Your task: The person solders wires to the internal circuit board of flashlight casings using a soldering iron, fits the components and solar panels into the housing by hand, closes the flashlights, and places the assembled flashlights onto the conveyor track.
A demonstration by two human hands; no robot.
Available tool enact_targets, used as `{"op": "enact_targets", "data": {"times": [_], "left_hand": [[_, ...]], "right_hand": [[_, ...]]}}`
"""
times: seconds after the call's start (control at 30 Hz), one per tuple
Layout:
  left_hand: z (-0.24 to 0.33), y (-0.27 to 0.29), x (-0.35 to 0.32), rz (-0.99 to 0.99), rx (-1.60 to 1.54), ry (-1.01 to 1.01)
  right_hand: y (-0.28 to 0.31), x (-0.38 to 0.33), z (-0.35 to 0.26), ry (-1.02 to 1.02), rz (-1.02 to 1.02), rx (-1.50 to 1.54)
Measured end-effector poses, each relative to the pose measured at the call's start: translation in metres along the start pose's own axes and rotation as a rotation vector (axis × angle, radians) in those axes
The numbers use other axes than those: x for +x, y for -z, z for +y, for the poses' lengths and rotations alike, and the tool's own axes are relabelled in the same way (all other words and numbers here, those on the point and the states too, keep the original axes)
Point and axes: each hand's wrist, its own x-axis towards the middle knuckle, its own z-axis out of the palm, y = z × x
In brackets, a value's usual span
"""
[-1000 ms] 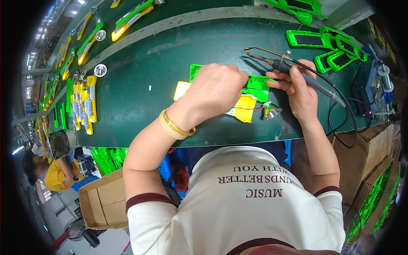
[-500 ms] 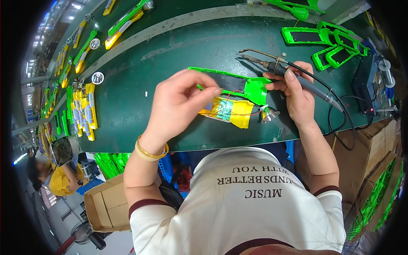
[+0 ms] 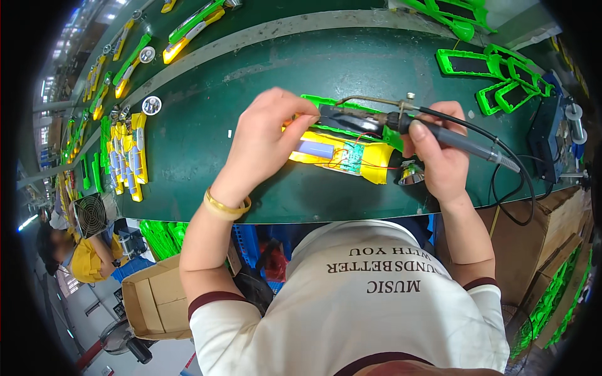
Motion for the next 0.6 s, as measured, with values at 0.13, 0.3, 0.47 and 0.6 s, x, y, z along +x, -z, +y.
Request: {"op": "enact_targets", "data": {"times": [0.13, 0.3, 0.47, 0.6], "left_hand": [[-0.003, 0.004, 0.013, -0.228, 0.203, -0.060], [-0.005, 0.004, 0.021, -0.287, 0.228, -0.098], [-0.003, 0.005, 0.023, -0.306, 0.262, -0.113], [-0.002, 0.007, 0.023, -0.336, 0.284, -0.109]], "right_hand": [[0.001, 0.005, 0.008, -0.044, -0.060, -0.024], [0.000, 0.012, 0.005, -0.110, -0.115, -0.042], [-0.001, 0.017, 0.005, -0.125, -0.143, -0.132], [-0.004, 0.021, 0.006, -0.130, -0.170, -0.221]]}}
